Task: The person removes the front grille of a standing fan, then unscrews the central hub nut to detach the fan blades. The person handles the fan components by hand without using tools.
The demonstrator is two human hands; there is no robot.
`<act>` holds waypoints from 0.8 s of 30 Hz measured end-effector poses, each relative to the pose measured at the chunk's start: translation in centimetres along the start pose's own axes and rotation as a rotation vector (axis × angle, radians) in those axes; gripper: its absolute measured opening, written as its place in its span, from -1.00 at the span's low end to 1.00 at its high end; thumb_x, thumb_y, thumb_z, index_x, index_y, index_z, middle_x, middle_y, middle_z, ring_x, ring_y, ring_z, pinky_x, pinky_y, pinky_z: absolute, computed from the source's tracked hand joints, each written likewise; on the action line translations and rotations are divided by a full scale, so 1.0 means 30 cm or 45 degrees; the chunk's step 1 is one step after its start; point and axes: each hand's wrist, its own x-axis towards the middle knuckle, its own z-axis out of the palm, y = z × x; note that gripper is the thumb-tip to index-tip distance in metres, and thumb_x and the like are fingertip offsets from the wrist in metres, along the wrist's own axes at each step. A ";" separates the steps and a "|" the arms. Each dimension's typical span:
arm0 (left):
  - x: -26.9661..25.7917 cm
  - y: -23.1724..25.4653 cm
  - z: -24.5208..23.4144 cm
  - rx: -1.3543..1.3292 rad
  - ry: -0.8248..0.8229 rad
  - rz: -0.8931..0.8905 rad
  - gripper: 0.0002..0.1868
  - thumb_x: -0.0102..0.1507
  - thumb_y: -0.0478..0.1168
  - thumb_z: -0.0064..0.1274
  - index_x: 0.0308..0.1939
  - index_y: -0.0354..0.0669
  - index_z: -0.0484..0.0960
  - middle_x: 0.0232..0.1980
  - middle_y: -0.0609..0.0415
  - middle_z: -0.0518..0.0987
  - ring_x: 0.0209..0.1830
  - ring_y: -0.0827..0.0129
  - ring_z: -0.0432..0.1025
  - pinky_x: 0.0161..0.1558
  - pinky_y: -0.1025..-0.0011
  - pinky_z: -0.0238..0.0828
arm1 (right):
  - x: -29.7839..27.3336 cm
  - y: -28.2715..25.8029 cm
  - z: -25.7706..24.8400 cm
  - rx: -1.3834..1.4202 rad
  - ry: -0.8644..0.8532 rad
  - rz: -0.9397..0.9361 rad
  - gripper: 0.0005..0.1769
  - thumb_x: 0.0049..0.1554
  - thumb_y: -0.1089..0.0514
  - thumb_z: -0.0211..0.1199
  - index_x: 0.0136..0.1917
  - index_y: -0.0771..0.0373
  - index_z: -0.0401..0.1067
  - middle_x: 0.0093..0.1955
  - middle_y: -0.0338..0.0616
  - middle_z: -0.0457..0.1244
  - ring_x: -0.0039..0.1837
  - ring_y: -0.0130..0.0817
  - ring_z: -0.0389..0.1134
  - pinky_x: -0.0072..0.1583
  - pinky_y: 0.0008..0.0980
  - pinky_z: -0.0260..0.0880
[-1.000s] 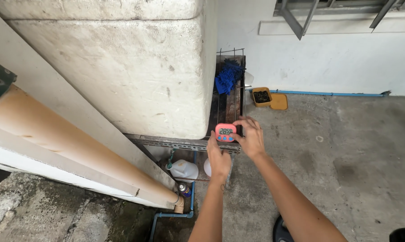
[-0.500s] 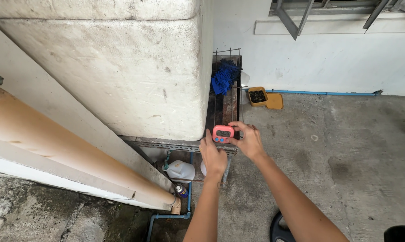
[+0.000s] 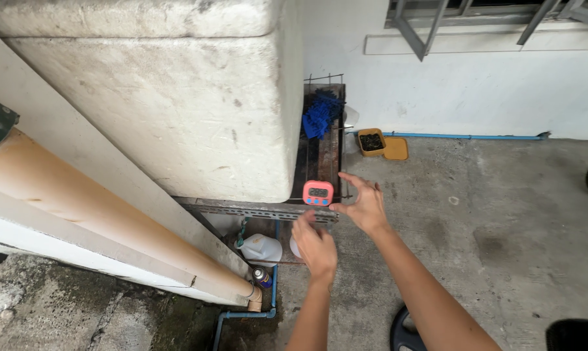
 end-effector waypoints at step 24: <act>-1.165 0.253 0.319 -0.064 -0.322 -0.518 -0.67 0.35 -0.08 -0.01 -0.01 -0.26 0.67 0.02 -0.19 0.65 0.06 -0.07 0.53 0.10 0.14 0.42 | -1.135 0.218 -1.199 -0.487 -0.405 0.514 -0.25 -0.22 -0.21 0.56 0.22 0.06 0.56 0.08 -0.02 0.44 0.23 -0.15 0.43 0.36 -0.17 0.33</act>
